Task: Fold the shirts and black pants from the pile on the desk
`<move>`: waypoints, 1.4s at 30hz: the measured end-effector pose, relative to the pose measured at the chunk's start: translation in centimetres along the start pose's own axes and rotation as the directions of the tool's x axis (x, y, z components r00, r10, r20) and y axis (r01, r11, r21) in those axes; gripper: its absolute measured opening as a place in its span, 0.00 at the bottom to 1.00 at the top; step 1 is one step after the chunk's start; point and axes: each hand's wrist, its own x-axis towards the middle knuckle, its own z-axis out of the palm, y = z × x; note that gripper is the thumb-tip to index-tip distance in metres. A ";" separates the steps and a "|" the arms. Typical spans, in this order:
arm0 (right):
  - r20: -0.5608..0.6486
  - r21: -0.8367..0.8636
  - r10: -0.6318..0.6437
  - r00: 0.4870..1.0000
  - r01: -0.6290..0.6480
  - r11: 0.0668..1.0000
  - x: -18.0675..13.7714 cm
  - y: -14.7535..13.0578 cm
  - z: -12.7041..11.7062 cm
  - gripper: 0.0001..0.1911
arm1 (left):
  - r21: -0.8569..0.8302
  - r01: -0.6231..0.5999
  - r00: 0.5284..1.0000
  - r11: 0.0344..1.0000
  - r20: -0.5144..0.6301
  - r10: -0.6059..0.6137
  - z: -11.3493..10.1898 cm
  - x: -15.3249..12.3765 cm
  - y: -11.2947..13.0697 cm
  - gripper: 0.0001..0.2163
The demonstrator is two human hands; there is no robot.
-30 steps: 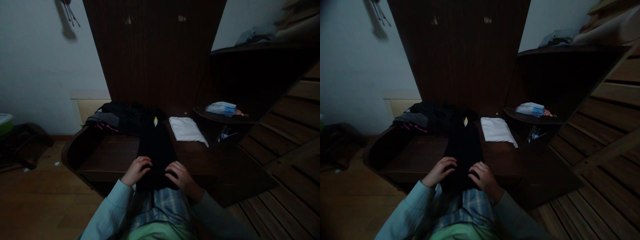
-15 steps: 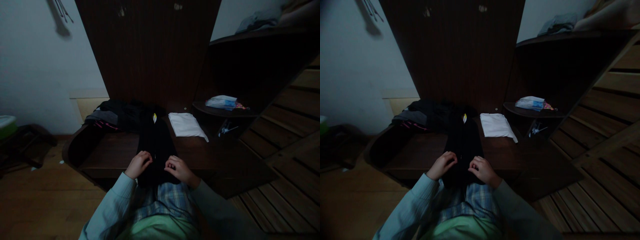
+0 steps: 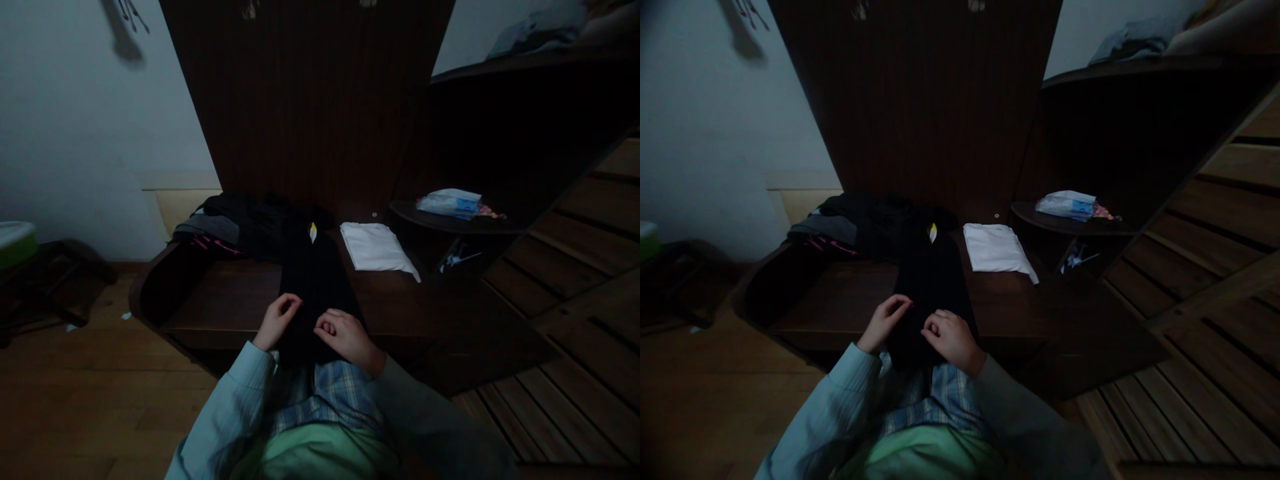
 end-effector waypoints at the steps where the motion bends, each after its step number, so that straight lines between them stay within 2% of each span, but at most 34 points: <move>1: -0.004 -0.023 0.021 1.000 -0.021 1.000 0.3 -0.2 0.2 0.05 | -0.084 0.049 0.999 0.995 -0.008 -0.050 -0.2 0.1 -0.1 0.09; 3: 0.003 -0.060 0.061 0.998 -0.061 0.996 0.8 -0.5 0.4 0.06 | -0.277 0.132 0.990 0.952 -0.012 -0.140 -0.7 0.4 -0.1 0.09; 5: 0.023 -0.082 0.088 0.996 -0.086 0.993 1.2 -0.6 0.4 0.06 | -0.496 0.176 0.975 0.850 -0.034 -0.221 -1.1 0.5 -0.2 0.08; 7: 0.028 -0.107 0.121 0.992 -0.118 0.987 1.5 -0.8 0.5 0.07 | -0.696 0.160 0.953 0.699 -0.076 -0.294 -1.5 0.6 -0.2 0.05; 10: 0.017 -0.177 0.176 0.984 -0.170 0.970 1.7 -1.4 0.5 0.08 | -0.876 0.114 0.919 0.468 -0.086 -0.386 -2.1 0.7 -0.3 0.01; 13: 0.019 -0.256 0.199 0.980 -0.187 0.948 2.0 -2.1 0.5 0.09 | -0.958 0.079 0.897 0.276 -0.053 -0.439 -2.4 0.8 -0.5 0.05; 15: 0.028 -0.306 0.202 0.979 -0.184 0.934 2.2 -2.6 0.5 0.09 | -0.980 0.053 0.896 0.191 -0.038 -0.443 -2.6 0.8 -0.6 0.07; 19: 0.060 -0.402 0.194 0.979 -0.154 0.903 2.8 -3.0 0.6 0.08 | -0.993 0.034 0.901 0.112 -0.018 -0.434 -2.8 0.9 -0.8 0.09; 22: 0.082 -0.351 0.195 0.977 -0.154 0.924 3.1 -2.4 0.6 0.06 | -0.998 0.007 0.902 0.058 -0.018 -0.431 -3.0 0.9 -0.9 0.09; 26: 0.136 -0.129 0.139 0.981 -0.121 0.984 3.3 -0.9 0.2 0.04 | -0.999 -0.023 0.909 0.024 -0.031 -0.417 -3.2 0.8 -1.1 0.09; 30: 0.192 0.074 0.100 0.976 -0.116 0.990 3.3 0.1 -0.3 0.04 | -0.999 -0.031 0.903 0.005 -0.031 -0.428 -3.2 0.8 -0.9 0.09; 37: 0.192 0.254 0.073 0.979 -0.122 0.960 3.4 1.0 -0.1 0.05 | -0.999 -0.017 0.919 0.032 -0.028 -0.394 -3.2 0.8 -0.7 0.07; 39: 0.186 0.272 0.076 0.980 -0.126 0.954 3.5 1.2 0.1 0.05 | -0.994 -0.024 0.917 0.103 -0.063 -0.394 -3.1 0.8 -0.8 0.05; 40: 0.185 0.279 0.083 0.979 -0.133 0.951 3.5 1.2 0.2 0.05 | -0.985 -0.034 0.913 0.167 -0.099 -0.395 -2.9 0.9 -0.9 0.05; 42: 0.177 0.299 0.096 0.980 -0.146 0.943 3.6 1.4 0.4 0.04 | -0.934 -0.052 0.912 0.354 -0.189 -0.364 -2.5 0.8 -1.0 0.02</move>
